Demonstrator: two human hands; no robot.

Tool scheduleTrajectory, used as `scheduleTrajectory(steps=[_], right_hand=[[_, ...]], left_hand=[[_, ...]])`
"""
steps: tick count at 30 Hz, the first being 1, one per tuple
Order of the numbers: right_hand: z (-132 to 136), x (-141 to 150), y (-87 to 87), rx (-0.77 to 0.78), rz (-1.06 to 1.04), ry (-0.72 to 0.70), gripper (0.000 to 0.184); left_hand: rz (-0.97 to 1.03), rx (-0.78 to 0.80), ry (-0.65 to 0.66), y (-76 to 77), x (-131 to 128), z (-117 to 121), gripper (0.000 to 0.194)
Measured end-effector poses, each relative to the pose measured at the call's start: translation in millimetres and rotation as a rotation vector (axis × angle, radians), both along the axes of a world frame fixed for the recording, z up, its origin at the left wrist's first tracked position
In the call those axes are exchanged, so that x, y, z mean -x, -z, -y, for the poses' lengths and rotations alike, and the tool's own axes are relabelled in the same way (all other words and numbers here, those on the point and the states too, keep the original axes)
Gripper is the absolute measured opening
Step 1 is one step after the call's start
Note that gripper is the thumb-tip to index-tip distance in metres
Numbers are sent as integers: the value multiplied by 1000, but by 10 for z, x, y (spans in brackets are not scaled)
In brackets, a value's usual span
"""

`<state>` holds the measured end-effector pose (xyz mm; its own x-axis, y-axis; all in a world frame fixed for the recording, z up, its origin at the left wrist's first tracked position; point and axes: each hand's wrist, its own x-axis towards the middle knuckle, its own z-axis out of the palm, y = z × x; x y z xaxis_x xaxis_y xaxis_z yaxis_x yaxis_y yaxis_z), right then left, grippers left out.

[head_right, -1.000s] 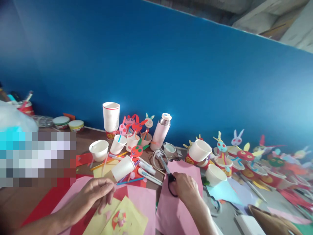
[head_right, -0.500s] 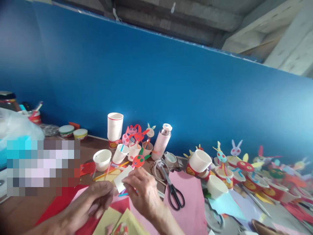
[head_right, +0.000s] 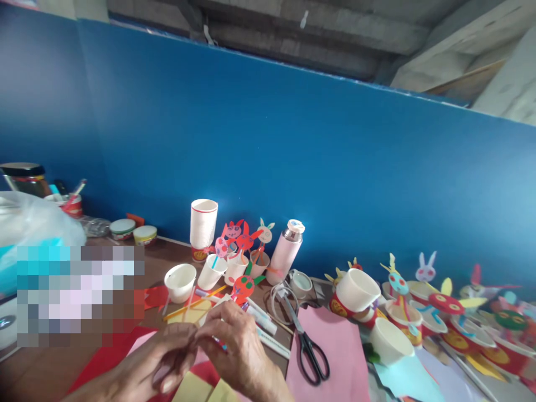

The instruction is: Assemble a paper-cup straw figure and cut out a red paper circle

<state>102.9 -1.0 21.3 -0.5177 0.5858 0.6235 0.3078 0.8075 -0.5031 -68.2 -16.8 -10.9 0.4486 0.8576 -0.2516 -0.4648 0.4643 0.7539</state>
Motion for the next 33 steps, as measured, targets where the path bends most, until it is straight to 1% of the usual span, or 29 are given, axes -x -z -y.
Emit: scheduleTrajectory(steps=[2, 6, 8, 11, 15, 18, 20, 21, 23, 24, 25, 27, 30, 33], right_hand=[[-5, 1, 8, 75, -34, -19, 11], [-21, -2, 61, 195, -107, 0, 13], [-31, -8, 84, 203, -112, 5, 14], [-45, -19, 80, 197, -91, 9, 14], [-75, -61, 29, 254, -121, 17, 13], [-136, -155, 4, 346, -230, 109, 11], [-203, -247, 15, 448, -316, 209, 9], [-244, -294, 30, 513, -360, 262, 11], [-330, -377, 80, 647, -427, 347, 20], [-372, -407, 111, 695, -437, 363, 23], [-409, -428, 144, 726, -433, 369, 25], [-462, -443, 206, 761, -389, 357, 25], [-464, -419, 263, 787, -298, 329, 19], [-384, -363, 258, 778, -191, 308, 13]], left_hand=[[-22, -10, 3, 8, -7, 3, 33], [-65, 5, 24, 21, -13, 4, 33], [-89, 11, 27, 32, -10, -15, 32], [-152, -1, 49, 47, 0, -71, 37], [-244, -74, 113, 81, 29, -150, 46], [-321, -119, 136, 88, 72, -197, 45], [-406, -194, 141, 61, 115, -240, 44], [-459, -240, 135, 42, 140, -267, 43], [-557, -320, 72, 14, 196, -332, 39], [-602, -353, 27, 13, 225, -365, 37], [-644, -386, -22, 23, 252, -397, 36], [-697, -423, -71, 74, 296, -447, 38], [-720, -428, -62, 166, 320, -482, 40], [-709, -410, -62, 208, 311, -488, 40]])
